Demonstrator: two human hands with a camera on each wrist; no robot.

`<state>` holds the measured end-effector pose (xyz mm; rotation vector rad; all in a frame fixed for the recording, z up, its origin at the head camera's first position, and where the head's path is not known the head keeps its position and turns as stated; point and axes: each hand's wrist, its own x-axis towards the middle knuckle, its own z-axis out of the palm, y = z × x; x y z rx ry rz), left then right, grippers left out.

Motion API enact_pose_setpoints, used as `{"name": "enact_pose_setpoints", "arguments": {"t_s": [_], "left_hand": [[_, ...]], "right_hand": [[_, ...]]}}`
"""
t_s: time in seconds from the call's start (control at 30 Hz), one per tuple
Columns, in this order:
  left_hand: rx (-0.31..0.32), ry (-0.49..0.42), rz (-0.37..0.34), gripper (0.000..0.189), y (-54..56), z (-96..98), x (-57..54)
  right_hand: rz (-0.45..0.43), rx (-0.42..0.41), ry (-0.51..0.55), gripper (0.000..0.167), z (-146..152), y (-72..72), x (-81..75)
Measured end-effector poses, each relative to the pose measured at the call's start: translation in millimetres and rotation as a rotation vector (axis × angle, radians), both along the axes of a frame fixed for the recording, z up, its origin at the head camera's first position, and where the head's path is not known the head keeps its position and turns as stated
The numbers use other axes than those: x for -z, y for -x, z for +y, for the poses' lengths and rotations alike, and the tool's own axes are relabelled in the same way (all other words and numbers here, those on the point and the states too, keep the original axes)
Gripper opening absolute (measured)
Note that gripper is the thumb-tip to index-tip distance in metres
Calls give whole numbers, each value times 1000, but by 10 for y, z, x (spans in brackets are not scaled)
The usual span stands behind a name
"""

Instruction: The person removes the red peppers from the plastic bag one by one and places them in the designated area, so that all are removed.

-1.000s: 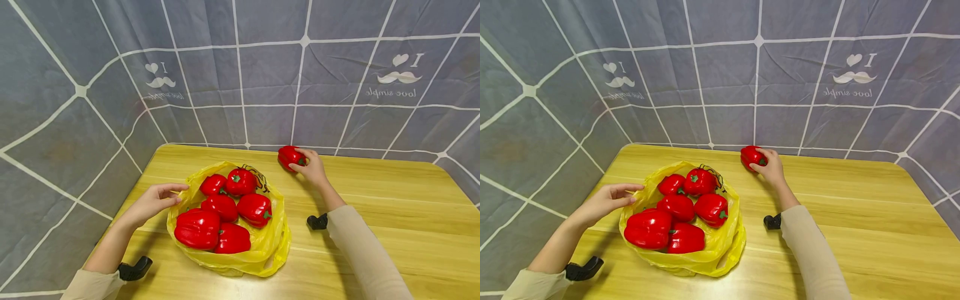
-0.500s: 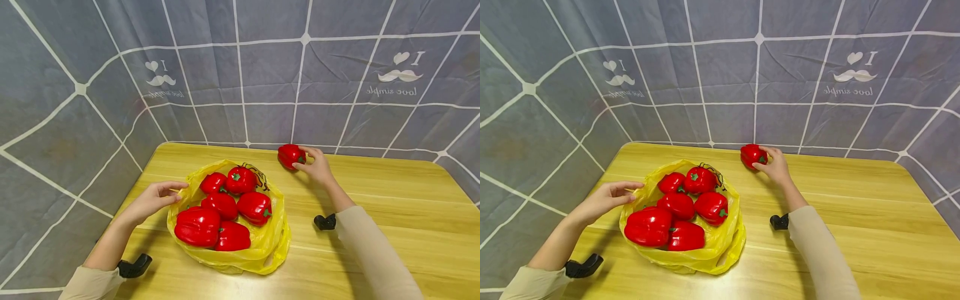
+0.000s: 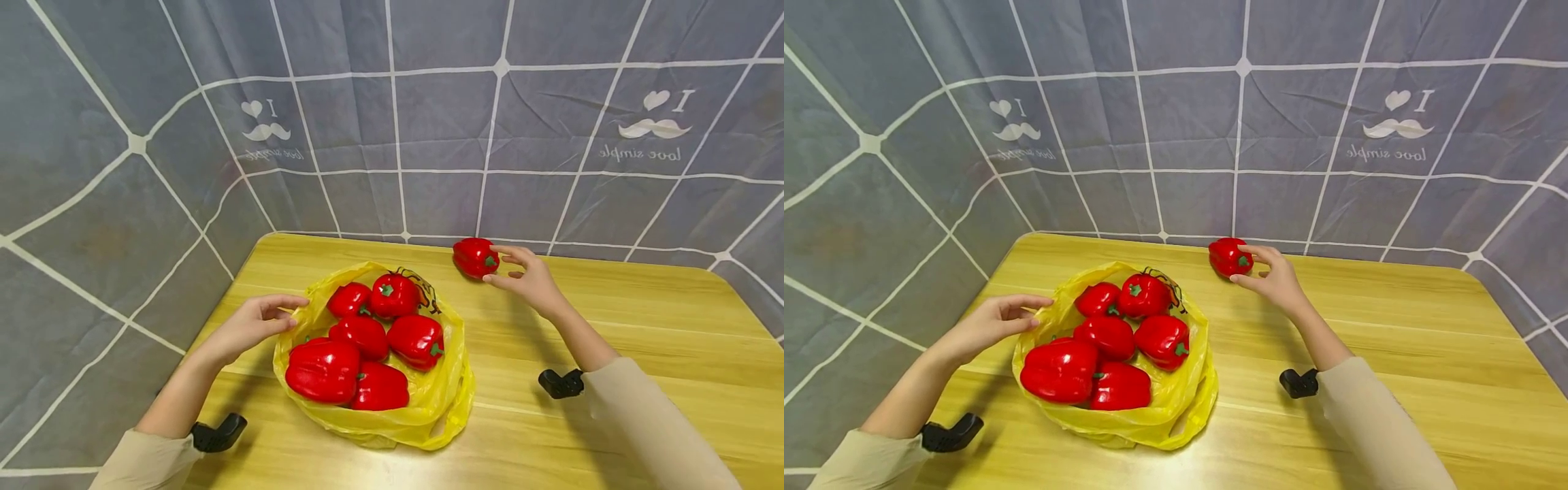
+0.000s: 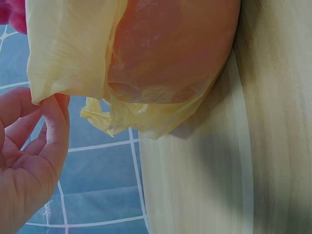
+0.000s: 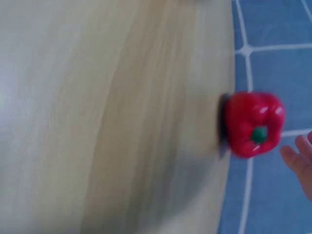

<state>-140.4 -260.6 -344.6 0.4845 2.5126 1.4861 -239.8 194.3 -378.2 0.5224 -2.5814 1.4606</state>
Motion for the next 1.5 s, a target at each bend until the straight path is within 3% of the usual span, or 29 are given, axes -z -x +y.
{"name": "enact_pose_setpoints", "arguments": {"t_s": [0.3,0.8,1.2,1.5], "left_hand": [[4,25,21,32,-21,11,12],[3,23,24,32,-61,1,9],[-8,33,26,34,-77,2,-4],[-3,26,33,33,-57,14,-8]], "right_hand": [[-43,-163,56,55,-231,-337,-248],[-64,-415,128,55,-678,-778,-287],[-81,-529,106,53,-1088,-998,-304],[-33,-598,56,53,-1449,-1072,-327]]}}
